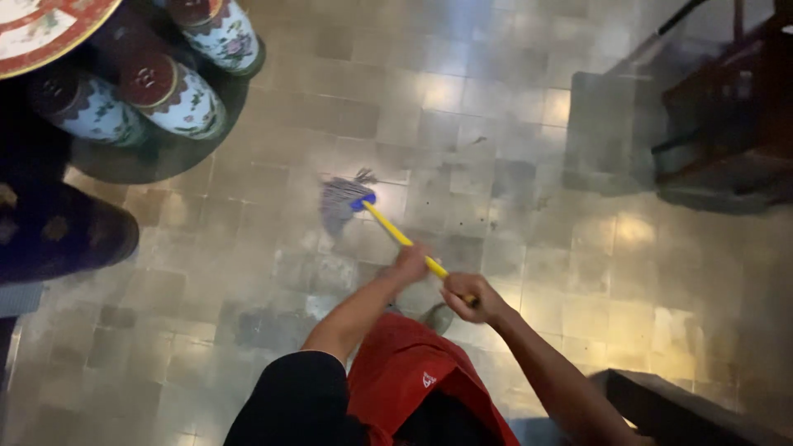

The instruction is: The person is mopping the tiled floor in a dining area between tables and booths.

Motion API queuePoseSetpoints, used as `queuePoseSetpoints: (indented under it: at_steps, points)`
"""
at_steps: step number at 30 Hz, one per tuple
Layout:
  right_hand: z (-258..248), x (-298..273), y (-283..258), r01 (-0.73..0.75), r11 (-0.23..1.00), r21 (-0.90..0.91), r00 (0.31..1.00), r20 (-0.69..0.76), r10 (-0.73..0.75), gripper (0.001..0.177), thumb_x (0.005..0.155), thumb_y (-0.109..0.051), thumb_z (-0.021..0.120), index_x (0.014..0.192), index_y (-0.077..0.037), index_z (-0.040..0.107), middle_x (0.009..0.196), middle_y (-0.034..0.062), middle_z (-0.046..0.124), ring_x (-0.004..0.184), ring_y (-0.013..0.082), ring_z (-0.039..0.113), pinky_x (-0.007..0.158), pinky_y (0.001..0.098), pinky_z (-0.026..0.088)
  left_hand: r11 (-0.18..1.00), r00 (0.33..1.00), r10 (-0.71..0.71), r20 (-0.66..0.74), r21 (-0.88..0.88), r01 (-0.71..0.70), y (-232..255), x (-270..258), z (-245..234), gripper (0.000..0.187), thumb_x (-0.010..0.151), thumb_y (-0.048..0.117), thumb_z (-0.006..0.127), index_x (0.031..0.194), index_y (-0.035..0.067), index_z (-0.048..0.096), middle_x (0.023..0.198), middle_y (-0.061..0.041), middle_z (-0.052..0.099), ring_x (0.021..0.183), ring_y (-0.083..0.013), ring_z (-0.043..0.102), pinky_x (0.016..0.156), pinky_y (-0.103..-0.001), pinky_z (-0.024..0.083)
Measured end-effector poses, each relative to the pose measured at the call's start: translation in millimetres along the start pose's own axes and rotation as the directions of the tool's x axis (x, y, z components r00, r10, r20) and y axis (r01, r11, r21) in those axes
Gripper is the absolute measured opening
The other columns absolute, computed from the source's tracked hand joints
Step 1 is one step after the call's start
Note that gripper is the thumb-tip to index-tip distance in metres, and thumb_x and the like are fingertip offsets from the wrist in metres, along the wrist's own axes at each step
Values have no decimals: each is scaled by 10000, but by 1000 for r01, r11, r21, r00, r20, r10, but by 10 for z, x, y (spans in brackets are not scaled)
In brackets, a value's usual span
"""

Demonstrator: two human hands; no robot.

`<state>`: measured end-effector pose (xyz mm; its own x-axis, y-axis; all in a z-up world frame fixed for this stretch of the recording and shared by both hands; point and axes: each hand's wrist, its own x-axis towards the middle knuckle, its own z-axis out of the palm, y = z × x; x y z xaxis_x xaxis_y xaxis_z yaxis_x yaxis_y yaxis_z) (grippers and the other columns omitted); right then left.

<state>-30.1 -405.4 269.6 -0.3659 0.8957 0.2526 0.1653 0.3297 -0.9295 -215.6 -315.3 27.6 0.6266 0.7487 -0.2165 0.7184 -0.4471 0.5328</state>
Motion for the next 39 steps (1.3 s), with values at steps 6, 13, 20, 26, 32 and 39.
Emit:
queuePoseSetpoints:
  at_steps: [6,13,20,26,32,39]
  points:
    - [-665,-866,-726,-113,977,-178,977,-200,76,321,866,-2,665,606,-64,486,568,50,520,517,184,539,564,350,447,911,944,331,-11,-259,-322,1656,110,297,109,817,149,682,868,72,625,900,-136,676,899,-361,664,789,-497,532]
    - [-450,-1289,-585,-254,958,-132,933,-295,207,335,822,-18,702,589,-39,462,530,67,491,445,214,468,482,345,371,810,866,481,132,-445,-382,2151,165,587,295,932,347,688,831,78,623,850,-123,664,828,-345,661,743,-492,510]
    - [238,-293,-642,-40,981,-191,937,-349,-30,298,872,-48,664,637,-86,486,574,49,527,473,195,504,474,341,390,892,888,378,260,-358,-275,1360,-93,-317,283,924,398,661,893,117,666,940,-88,689,908,-311,680,772,-493,532]
    - [1196,937,-261,79,973,-218,929,-339,-151,335,893,-113,663,623,-80,467,541,58,445,438,186,415,443,360,337,954,933,258,252,-219,-204,-156,-445,-1304,273,825,345,685,1027,167,726,1051,-71,738,1001,-310,695,797,-492,555]
    - [2553,2332,-197,358,932,-56,923,-133,-363,343,917,-139,610,620,-85,447,551,51,443,448,191,424,449,369,353,978,989,-101,110,-169,119,-1890,-1397,-2214,294,860,419,687,1018,176,737,1048,-94,732,956,-331,708,771,-484,557]
    - [3912,3258,-264,302,895,328,893,232,-386,287,838,-14,587,647,-51,377,609,81,419,547,258,422,619,413,385,774,771,-597,-223,-411,481,-3525,-2509,-2374,253,862,334,693,975,117,627,1036,-92,708,996,-332,706,835,-505,552]
